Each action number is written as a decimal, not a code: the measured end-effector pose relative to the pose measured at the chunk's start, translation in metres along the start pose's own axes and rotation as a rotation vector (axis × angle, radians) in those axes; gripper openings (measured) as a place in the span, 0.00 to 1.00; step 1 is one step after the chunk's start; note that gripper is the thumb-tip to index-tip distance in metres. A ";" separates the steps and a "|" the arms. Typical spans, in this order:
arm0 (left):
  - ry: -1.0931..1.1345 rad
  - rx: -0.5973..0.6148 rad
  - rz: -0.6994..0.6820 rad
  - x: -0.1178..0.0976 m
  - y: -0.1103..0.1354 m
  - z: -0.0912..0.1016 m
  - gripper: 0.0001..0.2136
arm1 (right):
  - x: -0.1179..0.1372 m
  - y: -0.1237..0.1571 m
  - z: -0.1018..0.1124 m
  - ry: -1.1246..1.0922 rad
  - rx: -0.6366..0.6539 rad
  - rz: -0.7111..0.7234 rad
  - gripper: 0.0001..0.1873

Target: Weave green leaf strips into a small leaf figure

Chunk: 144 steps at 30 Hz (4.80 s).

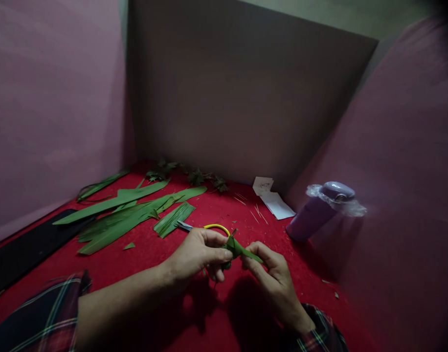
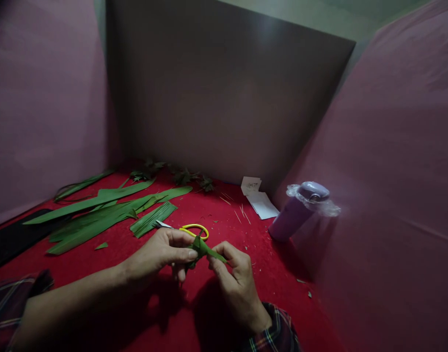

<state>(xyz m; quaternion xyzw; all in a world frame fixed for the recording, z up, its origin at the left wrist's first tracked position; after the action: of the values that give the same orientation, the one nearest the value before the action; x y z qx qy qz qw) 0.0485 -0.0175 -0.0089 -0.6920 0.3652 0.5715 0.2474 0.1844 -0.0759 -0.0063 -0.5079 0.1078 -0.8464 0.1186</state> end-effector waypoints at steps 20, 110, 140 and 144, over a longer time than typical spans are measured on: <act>-0.046 -0.025 0.035 0.005 -0.004 0.005 0.09 | 0.000 -0.001 -0.004 -0.017 0.023 -0.010 0.12; -0.179 -0.176 0.052 0.005 -0.007 0.012 0.08 | 0.036 0.013 0.000 0.618 -0.315 0.464 0.09; -0.158 -0.139 0.033 0.007 -0.003 0.006 0.06 | 0.013 0.005 -0.011 0.375 -0.163 0.053 0.05; -0.220 -0.121 -0.017 0.005 -0.002 0.004 0.06 | 0.015 0.006 -0.015 0.311 -0.113 0.051 0.06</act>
<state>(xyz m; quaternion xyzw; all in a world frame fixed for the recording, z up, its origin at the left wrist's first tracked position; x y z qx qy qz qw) 0.0481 -0.0141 -0.0152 -0.6420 0.2946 0.6628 0.2485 0.1644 -0.0852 -0.0023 -0.3735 0.1852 -0.9041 0.0934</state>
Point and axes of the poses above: each hand's wrist, its own y-axis away from the middle knuckle, its own z-axis out of the back of the hand, x = y × z, the point moved 5 cm from there along -y, towards the middle knuckle, and after that the axes turned 7 degrees about x, right-handed, at the moved point
